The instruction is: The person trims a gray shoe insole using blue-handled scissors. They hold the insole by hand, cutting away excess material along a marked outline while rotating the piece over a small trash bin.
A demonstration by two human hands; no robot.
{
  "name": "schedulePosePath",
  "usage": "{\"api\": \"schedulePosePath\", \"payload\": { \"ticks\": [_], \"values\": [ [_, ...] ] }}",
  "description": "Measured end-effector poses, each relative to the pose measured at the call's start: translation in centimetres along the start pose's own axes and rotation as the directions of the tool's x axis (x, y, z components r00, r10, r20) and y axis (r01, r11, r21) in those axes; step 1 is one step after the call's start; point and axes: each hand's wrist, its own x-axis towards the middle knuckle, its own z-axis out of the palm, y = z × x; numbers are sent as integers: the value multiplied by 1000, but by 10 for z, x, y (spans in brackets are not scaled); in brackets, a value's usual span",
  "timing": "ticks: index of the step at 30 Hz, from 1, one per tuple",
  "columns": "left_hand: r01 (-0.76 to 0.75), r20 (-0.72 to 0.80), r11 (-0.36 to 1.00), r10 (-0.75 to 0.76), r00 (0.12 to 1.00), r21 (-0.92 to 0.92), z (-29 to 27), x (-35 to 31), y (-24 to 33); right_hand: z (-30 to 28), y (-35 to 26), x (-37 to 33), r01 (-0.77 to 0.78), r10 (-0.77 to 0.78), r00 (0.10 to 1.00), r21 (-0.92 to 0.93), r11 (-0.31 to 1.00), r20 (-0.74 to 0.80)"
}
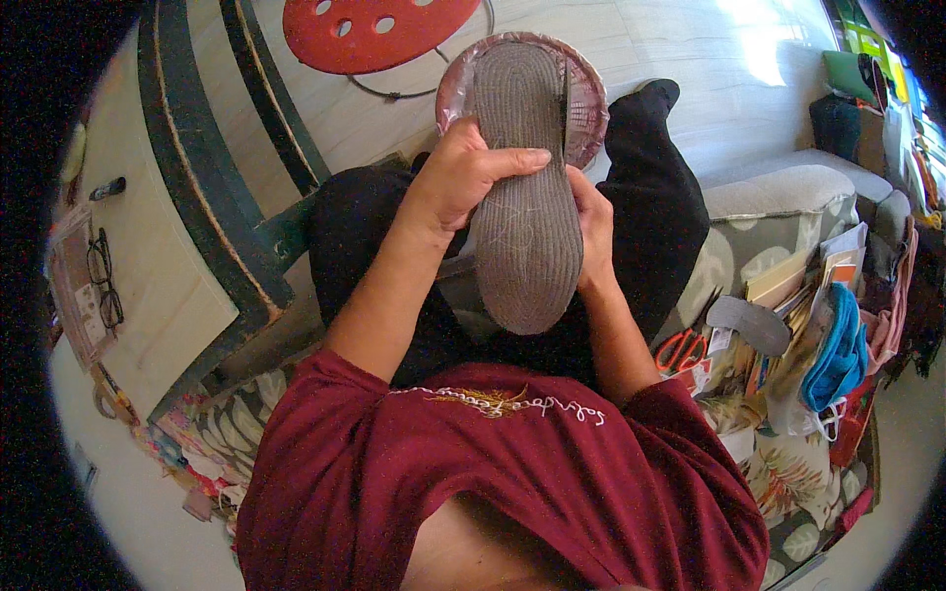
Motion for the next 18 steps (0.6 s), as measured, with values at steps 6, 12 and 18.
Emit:
{"api": "schedulePosePath", "payload": {
  "ticks": [6,12,18],
  "values": [
    [-109,-132,988,94,987,-111,7,3,0,2,1,-1,70,-71,997,-25,997,-25],
    [-312,-217,940,336,916,137,2,10,-4,4,5,-1,8,-7,1000,-39,999,7],
    [-260,-277,960,223,935,-104,2,11,-6,8,16,2,-112,98,993,233,966,70]
  ]
}}
